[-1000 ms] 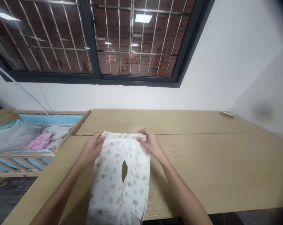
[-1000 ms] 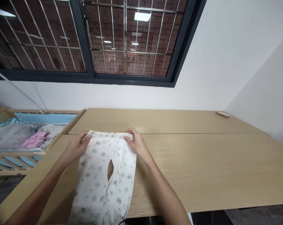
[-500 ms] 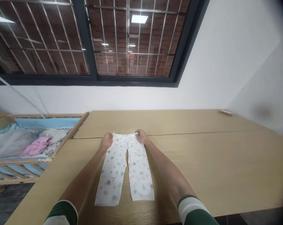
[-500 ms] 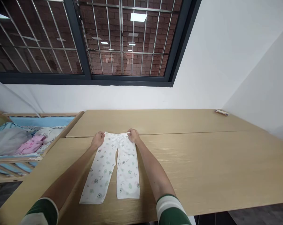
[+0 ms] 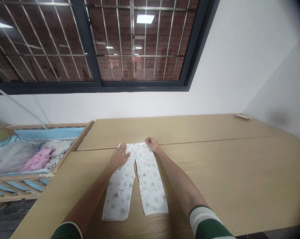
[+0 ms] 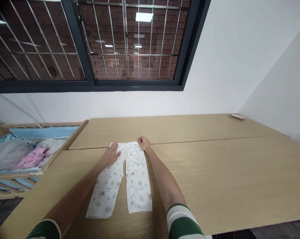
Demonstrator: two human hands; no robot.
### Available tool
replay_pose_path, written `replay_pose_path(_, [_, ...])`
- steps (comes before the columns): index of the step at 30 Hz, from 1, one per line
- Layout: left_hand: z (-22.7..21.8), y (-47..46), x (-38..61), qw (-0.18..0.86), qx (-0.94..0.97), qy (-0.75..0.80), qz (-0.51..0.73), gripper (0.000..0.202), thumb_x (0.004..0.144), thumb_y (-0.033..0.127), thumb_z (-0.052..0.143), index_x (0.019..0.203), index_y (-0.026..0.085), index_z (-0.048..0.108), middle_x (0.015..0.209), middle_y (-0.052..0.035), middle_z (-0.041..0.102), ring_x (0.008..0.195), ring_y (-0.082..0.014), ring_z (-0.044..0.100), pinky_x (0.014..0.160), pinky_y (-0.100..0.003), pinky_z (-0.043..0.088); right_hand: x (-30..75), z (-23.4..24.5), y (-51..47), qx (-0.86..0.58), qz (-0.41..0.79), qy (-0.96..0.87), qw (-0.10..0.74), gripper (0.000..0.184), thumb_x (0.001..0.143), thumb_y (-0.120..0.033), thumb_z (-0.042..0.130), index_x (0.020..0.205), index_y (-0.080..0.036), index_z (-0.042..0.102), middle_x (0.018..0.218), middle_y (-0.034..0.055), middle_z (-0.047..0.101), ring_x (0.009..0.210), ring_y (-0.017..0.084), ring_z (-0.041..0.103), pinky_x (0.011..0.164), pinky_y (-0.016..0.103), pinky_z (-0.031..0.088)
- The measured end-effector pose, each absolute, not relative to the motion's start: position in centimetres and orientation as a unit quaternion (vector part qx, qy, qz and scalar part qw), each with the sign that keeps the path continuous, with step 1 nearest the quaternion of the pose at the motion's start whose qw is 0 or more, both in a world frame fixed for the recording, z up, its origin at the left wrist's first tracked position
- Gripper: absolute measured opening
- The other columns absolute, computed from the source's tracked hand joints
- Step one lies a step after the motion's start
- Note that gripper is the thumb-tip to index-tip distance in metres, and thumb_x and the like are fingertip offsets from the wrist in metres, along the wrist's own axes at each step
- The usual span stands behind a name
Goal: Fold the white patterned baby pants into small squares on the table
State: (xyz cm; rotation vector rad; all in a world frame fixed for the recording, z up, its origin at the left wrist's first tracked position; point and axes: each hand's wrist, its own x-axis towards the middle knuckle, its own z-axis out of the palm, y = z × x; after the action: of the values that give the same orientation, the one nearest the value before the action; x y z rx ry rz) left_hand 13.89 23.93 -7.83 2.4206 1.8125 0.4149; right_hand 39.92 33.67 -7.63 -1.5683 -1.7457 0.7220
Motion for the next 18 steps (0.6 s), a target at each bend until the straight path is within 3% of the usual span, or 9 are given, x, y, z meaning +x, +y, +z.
replay_pose_path(3, [-5.3,22.9,15.3,0.044,0.792,0.593,0.138,0.056,0.103,0.034,0.034,0.15,0.002,0.036,0.159,-0.0256,0.035,0.151,-0.0363,0.028,0.122,-0.053,0.025,40.4,-7.4,34.1,-0.589,0.333,-0.662,0.323,0.014,0.084,-0.029,0.064,0.09,-0.018,0.071,0.084,0.003,0.072,0.077,0.016,0.064,0.072,0.025,0.05])
replay_pose_path(5, [-3.3,20.7,17.3,0.044,0.801,0.58,0.145,0.05,0.103,0.032,0.033,0.145,0.007,0.042,0.154,-0.0229,0.043,0.145,-0.0347,0.038,0.119,-0.052,0.031,40.8,-7.1,34.5,-0.574,0.372,-0.66,0.311,0.013,0.083,-0.028,0.065,0.085,-0.017,0.071,0.081,0.004,0.073,0.074,0.016,0.064,0.069,0.025,0.049])
replay_pose_path(8, [-1.0,14.9,21.7,0.073,0.838,0.523,0.138,0.036,0.103,0.038,0.037,0.117,0.018,0.064,0.119,-0.0113,0.07,0.11,-0.0267,0.065,0.099,-0.041,0.049,41.4,-6.3,35.2,-0.552,0.423,-0.655,0.296,0.015,0.08,-0.03,0.07,0.078,-0.015,0.072,0.08,0.006,0.074,0.072,0.018,0.065,0.068,0.026,0.05])
replay_pose_path(11, [-0.3,8.7,25.9,0.17,0.88,0.437,0.08,0.039,0.099,0.05,0.045,0.094,0.019,0.069,0.086,-0.0079,0.072,0.08,-0.0259,0.068,0.082,-0.041,0.053,41.8,-5.7,35.6,-0.536,0.456,-0.65,0.286,0.017,0.074,-0.031,0.076,0.075,-0.015,0.073,0.085,0.0084,0.076,0.077,0.019,0.067,0.072,0.027,0.051])
replay_pose_path(15, [-0.9,4.8,28.9,0.229,0.864,0.448,-0.004,0.045,0.089,0.055,0.054,0.096,0.014,0.073,0.09,-0.0165,0.073,0.085,-0.0367,0.069,0.083,-0.051,0.052,41.9,-5.5,35.6,-0.526,0.474,-0.648,0.28,0.021,0.07,-0.032,0.081,0.077,-0.014,0.073,0.085,0.0092,0.076,0.079,0.02,0.067,0.073,0.028,0.051])
replay_pose_path(18, [-1.5,4.7,29.5,0.244,0.844,0.477,-0.019,0.048,0.088,0.052,0.054,0.102,0.011,0.074,0.097,-0.021,0.073,0.093,-0.0402,0.068,0.086,-0.052,0.051,41.9,-5.8,35.5,-0.523,0.47,-0.652,0.284,0.024,0.068,-0.032,0.083,0.08,-0.014,0.071,0.081,0.007,0.074,0.075,0.018,0.065,0.071,0.027,0.051])
